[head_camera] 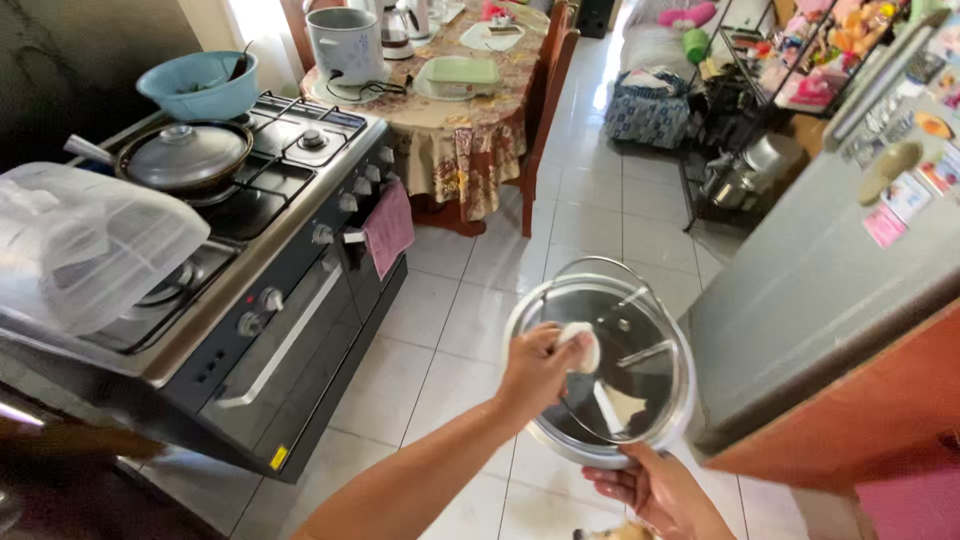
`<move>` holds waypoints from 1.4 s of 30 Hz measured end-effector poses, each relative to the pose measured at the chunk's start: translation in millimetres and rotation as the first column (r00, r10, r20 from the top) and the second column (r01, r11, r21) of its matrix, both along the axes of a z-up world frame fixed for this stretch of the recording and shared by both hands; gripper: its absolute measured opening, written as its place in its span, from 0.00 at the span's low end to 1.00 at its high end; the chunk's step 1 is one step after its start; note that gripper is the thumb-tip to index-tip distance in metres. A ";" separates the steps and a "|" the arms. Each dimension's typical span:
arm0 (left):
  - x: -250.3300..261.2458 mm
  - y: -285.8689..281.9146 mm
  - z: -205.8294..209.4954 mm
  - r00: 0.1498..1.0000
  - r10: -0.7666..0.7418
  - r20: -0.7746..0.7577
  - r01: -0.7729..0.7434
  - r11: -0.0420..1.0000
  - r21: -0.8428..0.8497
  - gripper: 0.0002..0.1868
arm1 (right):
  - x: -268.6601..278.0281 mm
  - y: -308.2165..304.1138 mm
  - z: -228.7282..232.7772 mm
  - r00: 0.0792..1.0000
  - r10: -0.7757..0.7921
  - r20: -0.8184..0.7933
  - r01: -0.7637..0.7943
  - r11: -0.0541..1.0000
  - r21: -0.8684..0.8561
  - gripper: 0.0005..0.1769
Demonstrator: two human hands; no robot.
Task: The person rinses the rice cooker's inner pot and glass lid at the sink, then carries them to a table and wipes the pot, lid, and cooker body dry with a cloth, reassembling the pot into the cooker base.
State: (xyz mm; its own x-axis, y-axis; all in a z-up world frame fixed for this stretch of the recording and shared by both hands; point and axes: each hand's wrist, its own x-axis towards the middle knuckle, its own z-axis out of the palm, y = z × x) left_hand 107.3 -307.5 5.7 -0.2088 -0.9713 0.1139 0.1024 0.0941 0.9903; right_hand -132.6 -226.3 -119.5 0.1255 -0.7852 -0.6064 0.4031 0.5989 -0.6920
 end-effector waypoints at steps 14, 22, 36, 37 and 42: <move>55.4 -233.5 -26.6 0.943 0.249 -0.221 -0.226 0.966 0.122 0.21 | 59.6 -295.2 29.7 0.991 0.136 -0.002 -0.136 0.988 -0.079 0.24; 85.1 -415.7 -30.1 0.909 0.274 -0.312 -0.226 0.957 0.181 0.20 | 77.8 -473.0 30.5 0.987 0.159 0.010 -0.158 0.987 -0.028 0.26; 75.4 -699.5 -60.6 0.794 0.413 -0.446 -0.356 0.911 0.209 0.21 | 60.4 -811.6 32.3 0.908 0.409 -0.090 -0.414 0.910 -0.033 0.22; 77.6 -716.7 -63.1 0.783 0.433 -0.447 -0.381 0.901 0.207 0.22 | 63.4 -839.1 32.3 0.893 0.443 -0.079 -0.448 0.893 -0.048 0.23; 95.4 -793.5 -75.4 0.655 0.536 -0.533 -0.459 0.842 0.283 0.19 | 87.7 -955.5 20.9 0.823 0.567 -0.038 -0.568 0.819 -0.081 0.25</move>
State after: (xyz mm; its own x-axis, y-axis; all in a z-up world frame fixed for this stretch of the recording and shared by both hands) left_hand 202.7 -1101.0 -69.7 0.3772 -0.9232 -0.0733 0.6191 0.1925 0.7614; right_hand -44.9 -1181.8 -98.6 0.5584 -0.6251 -0.5454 0.0012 0.6581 -0.7529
